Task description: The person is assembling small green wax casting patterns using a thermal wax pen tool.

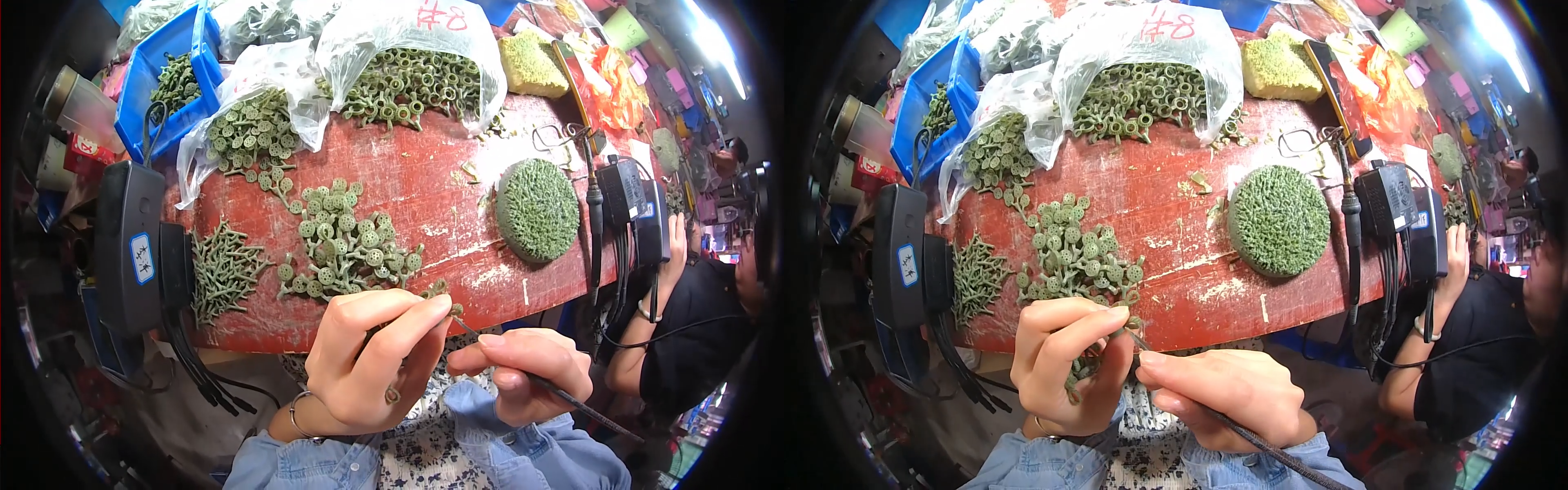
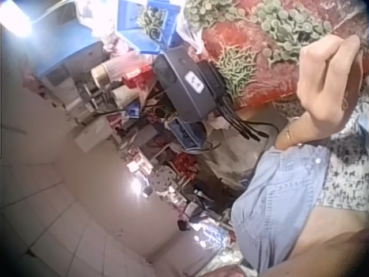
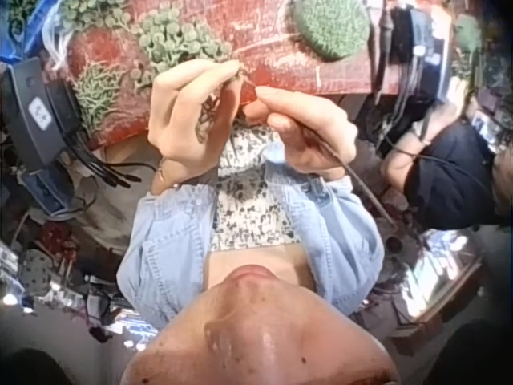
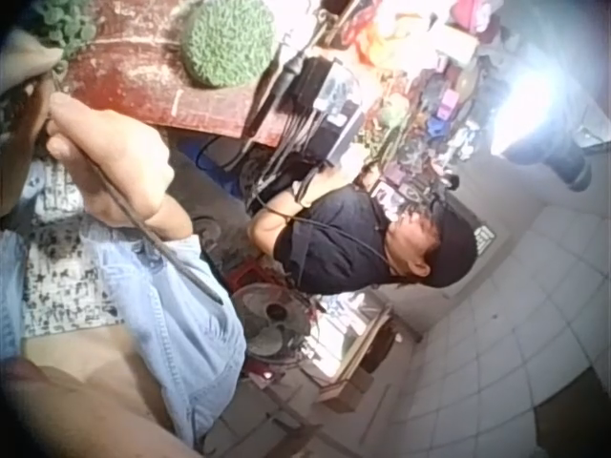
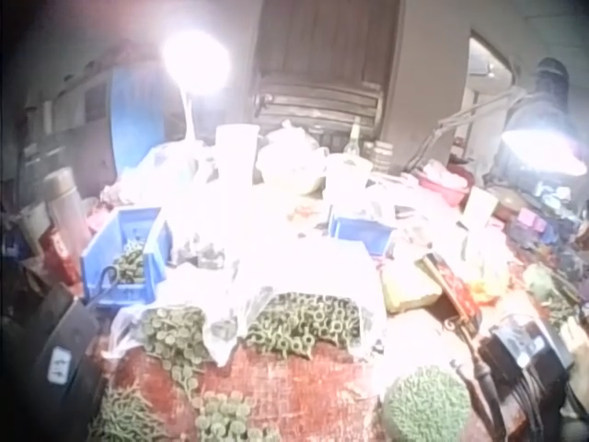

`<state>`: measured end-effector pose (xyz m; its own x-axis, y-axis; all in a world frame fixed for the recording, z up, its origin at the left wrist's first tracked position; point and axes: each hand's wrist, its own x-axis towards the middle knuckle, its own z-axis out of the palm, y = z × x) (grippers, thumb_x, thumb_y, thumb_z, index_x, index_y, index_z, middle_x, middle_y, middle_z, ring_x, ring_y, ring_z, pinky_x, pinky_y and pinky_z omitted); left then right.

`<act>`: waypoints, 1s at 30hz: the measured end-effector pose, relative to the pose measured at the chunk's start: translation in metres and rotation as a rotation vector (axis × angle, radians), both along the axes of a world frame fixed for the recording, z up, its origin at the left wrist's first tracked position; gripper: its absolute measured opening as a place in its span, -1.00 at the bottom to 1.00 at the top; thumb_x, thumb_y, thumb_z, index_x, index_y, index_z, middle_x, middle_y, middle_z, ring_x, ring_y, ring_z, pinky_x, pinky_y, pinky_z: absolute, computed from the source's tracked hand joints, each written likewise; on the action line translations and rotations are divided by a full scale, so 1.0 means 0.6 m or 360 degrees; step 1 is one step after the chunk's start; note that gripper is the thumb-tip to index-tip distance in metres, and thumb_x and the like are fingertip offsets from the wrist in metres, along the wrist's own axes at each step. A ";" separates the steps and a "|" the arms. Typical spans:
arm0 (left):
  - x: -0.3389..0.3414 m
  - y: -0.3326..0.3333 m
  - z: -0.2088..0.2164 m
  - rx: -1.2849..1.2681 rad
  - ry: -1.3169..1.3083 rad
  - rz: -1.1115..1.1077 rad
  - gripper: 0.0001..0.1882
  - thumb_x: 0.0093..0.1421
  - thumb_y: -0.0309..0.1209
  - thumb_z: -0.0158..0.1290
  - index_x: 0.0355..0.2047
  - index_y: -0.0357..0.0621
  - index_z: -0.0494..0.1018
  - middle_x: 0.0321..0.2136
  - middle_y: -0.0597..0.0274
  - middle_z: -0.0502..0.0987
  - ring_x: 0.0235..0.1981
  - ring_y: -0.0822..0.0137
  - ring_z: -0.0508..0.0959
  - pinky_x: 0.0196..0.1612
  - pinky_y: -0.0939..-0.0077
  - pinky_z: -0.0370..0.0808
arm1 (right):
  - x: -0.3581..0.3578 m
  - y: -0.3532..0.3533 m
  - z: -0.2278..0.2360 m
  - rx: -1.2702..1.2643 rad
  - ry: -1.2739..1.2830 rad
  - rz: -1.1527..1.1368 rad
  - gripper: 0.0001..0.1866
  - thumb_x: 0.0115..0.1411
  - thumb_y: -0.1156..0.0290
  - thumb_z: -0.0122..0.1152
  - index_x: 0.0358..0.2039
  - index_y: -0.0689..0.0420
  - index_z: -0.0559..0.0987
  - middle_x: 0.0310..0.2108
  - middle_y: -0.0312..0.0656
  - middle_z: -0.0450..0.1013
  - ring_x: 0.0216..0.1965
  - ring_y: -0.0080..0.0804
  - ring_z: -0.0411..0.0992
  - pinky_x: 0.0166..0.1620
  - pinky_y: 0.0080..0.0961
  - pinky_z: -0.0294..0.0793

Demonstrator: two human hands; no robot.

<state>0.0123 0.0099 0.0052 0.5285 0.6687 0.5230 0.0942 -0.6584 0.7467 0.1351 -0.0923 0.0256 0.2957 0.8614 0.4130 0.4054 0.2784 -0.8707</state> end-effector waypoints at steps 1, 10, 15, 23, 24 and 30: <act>0.000 -0.001 0.002 -0.0020 -0.0005 -0.0008 -0.63 -0.23 -0.69 0.21 -0.32 -0.21 0.50 -0.43 0.23 0.45 -0.50 0.32 0.47 -0.48 0.54 0.43 | -0.001 0.000 0.002 -0.0002 -0.0007 -0.0008 -0.71 0.00 0.67 0.18 -0.21 0.41 0.46 -0.50 0.00 0.50 -0.52 -0.29 0.52 -0.43 -0.50 0.53; 0.006 -0.004 -0.001 -0.0190 -0.0073 0.0001 -0.68 -0.23 -0.72 0.16 -0.39 -0.23 0.50 -0.46 0.14 0.44 -0.49 0.34 0.47 -0.49 0.58 0.38 | -0.016 -0.011 -0.013 -0.0007 -0.0039 -0.0413 -0.77 0.05 0.64 0.13 -0.22 0.37 0.47 -0.51 -0.01 0.51 -0.49 -0.30 0.54 -0.42 -0.51 0.54; 0.002 0.006 0.004 -0.0354 -0.0077 -0.0073 -0.73 -0.20 -0.66 0.17 -0.39 -0.24 0.50 -0.47 0.15 0.45 -0.49 0.38 0.46 -0.47 0.58 0.38 | -0.009 -0.015 -0.012 0.0007 0.0107 -0.0262 -0.79 0.08 0.61 0.11 -0.23 0.36 0.46 -0.48 -0.01 0.51 -0.48 -0.28 0.54 -0.40 -0.48 0.54; -0.012 0.014 0.002 -0.2139 -0.0404 -0.0650 -0.80 0.09 -0.44 0.07 -0.34 -0.37 0.45 -0.45 0.16 0.43 -0.62 0.55 0.40 -0.68 0.75 0.28 | 0.008 -0.017 -0.006 0.0027 0.0325 0.0081 -0.74 0.09 0.49 0.18 -0.22 0.35 0.45 -0.48 0.00 0.50 -0.49 -0.25 0.51 -0.43 -0.41 0.51; -0.014 0.014 0.001 -0.2391 -0.0532 -0.0743 -0.83 0.12 -0.47 0.06 -0.31 -0.33 0.47 -0.40 0.20 0.47 -0.64 0.60 0.40 -0.66 0.76 0.29 | 0.008 -0.015 -0.007 0.0024 0.0362 0.0138 -0.72 0.08 0.48 0.20 -0.22 0.35 0.44 -0.47 0.00 0.49 -0.49 -0.24 0.51 -0.43 -0.40 0.50; -0.013 0.010 0.012 -0.2634 -0.0517 -0.0814 -0.80 0.15 -0.43 0.03 -0.26 -0.31 0.44 -0.49 0.25 0.46 -0.66 0.60 0.38 -0.67 0.74 0.28 | 0.005 -0.011 0.000 0.0045 0.0185 0.0130 -0.67 0.03 0.51 0.25 -0.19 0.33 0.44 -0.49 -0.05 0.48 -0.51 -0.25 0.50 -0.46 -0.43 0.48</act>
<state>0.0042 0.0157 0.0121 0.8575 0.3735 -0.3538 -0.1354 0.8273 0.5452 0.1384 -0.0992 0.0254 0.2723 0.8731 0.4044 0.2773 0.3313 -0.9019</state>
